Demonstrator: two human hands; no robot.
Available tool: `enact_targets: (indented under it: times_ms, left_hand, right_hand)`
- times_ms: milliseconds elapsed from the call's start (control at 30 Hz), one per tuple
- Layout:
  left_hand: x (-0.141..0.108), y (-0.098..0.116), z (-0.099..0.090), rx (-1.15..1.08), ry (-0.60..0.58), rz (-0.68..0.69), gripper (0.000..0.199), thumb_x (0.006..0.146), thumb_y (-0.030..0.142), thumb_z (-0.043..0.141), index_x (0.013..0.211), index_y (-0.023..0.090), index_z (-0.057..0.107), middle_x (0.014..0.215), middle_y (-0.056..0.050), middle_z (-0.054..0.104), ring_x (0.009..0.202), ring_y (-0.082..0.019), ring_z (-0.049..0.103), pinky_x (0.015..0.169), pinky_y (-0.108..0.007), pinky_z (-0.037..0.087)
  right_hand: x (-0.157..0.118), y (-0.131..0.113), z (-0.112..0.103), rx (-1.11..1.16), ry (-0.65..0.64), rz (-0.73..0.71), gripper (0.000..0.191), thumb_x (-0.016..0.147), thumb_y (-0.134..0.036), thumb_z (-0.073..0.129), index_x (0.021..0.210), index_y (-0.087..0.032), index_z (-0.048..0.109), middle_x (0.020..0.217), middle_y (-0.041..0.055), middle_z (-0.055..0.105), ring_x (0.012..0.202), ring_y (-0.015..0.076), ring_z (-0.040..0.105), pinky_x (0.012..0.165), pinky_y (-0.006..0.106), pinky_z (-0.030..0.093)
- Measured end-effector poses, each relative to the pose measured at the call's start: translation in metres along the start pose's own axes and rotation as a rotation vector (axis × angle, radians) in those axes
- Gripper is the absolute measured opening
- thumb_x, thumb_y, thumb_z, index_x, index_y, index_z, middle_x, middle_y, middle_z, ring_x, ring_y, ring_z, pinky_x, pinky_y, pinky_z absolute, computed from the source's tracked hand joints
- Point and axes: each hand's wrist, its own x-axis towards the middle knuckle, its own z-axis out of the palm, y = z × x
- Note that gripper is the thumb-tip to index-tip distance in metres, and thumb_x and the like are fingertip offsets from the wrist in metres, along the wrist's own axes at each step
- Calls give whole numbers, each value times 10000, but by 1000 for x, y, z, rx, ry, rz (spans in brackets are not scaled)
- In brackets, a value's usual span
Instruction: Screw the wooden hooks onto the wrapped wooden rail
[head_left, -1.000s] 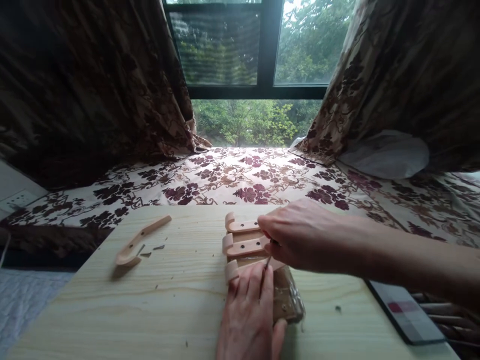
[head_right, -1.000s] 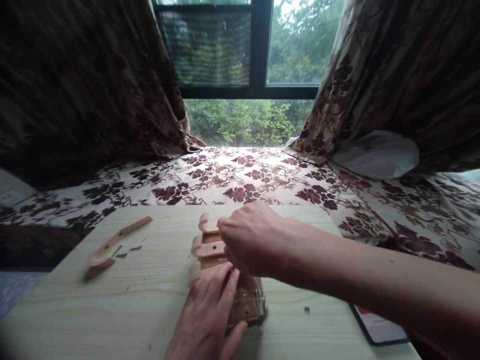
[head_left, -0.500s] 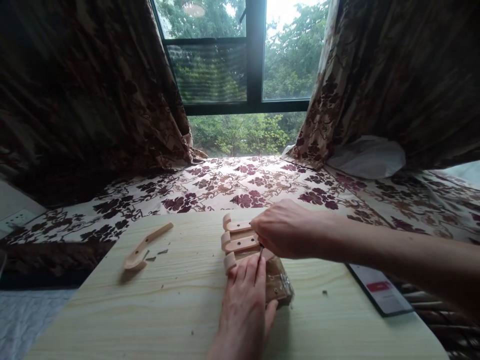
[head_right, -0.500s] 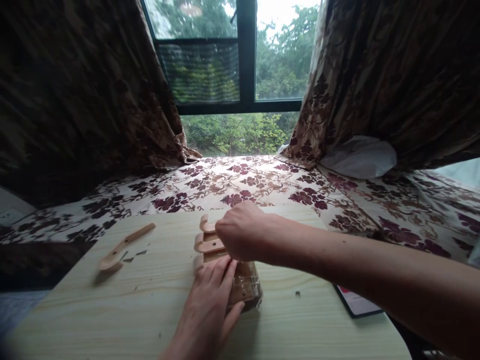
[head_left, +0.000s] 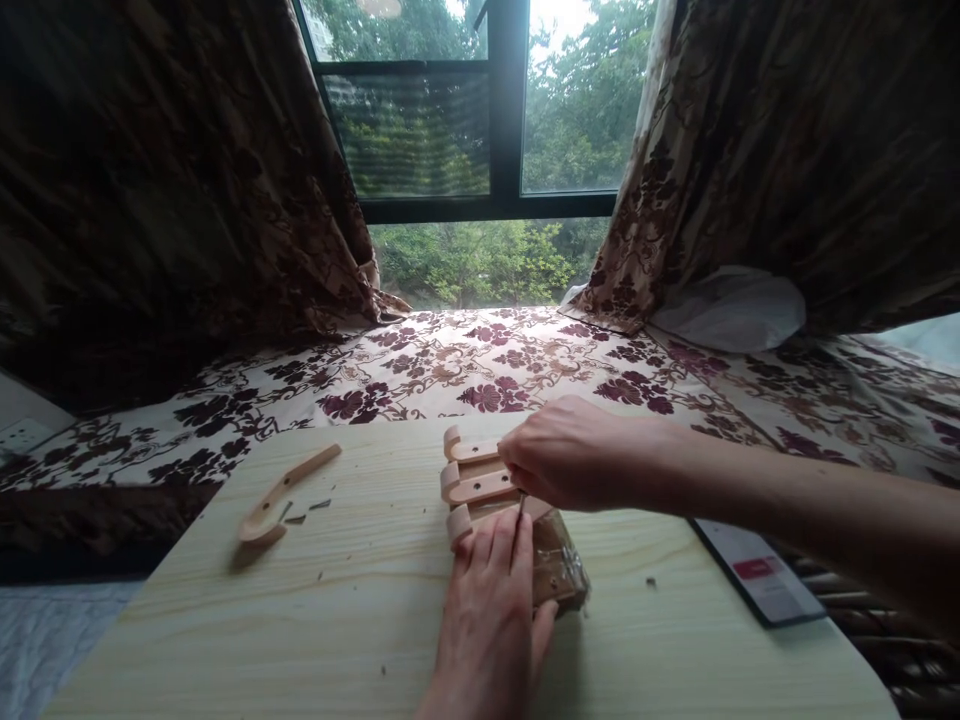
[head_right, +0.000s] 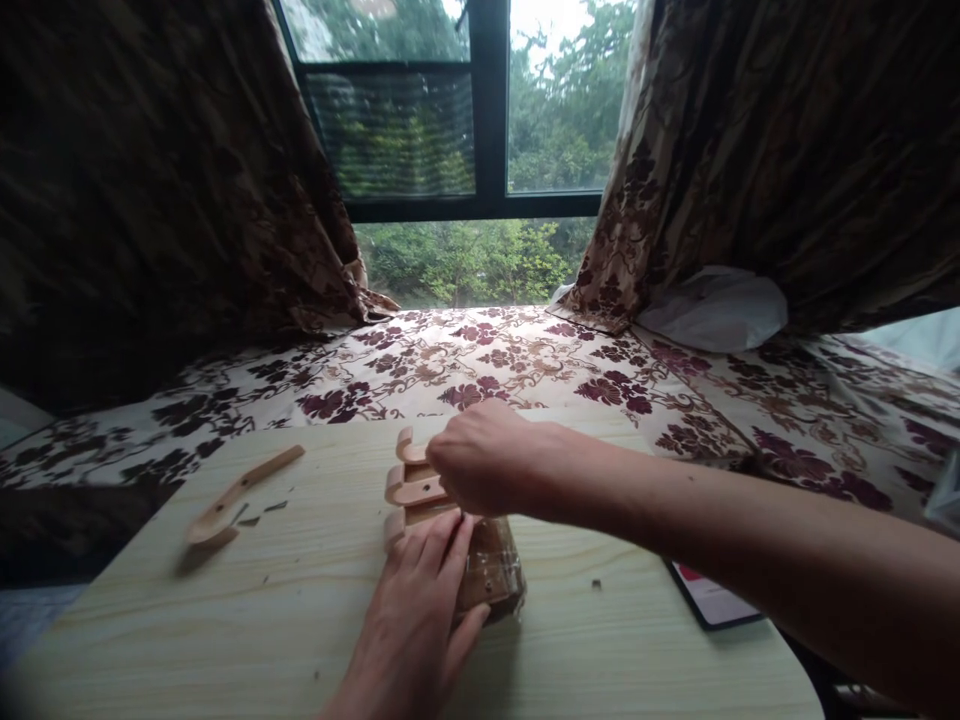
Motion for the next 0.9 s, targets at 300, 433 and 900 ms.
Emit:
enact_targets:
  times_ms: [300, 433, 900]
  left_hand:
    - [1, 2, -2, 1, -5, -23, 574, 698, 231, 607, 1252, 138, 491, 1267, -131, 537, 1158, -303, 497, 948, -463, 456]
    - [1, 2, -2, -11, -8, -27, 573, 711, 235, 598, 1263, 139, 479, 1268, -123, 535, 1162, -296, 492, 963, -463, 446]
    - [2, 4, -5, 20, -61, -42, 599, 698, 242, 636, 1269, 118, 501, 1269, -138, 539, 1143, -311, 502, 967, -474, 453]
  right_hand:
    - [-2, -6, 0, -13, 10, -104, 157, 781, -45, 498, 689, -139, 585, 630, 20, 565, 474, 91, 338, 460, 281, 204]
    - [0, -4, 5, 4, 0, -109, 154, 797, -61, 496, 705, -136, 594, 670, 33, 586, 510, 101, 368, 491, 280, 235]
    - [5, -7, -2, -15, -32, -115, 192, 800, -39, 499, 658, -145, 572, 577, -1, 511, 447, 86, 276, 438, 274, 215]
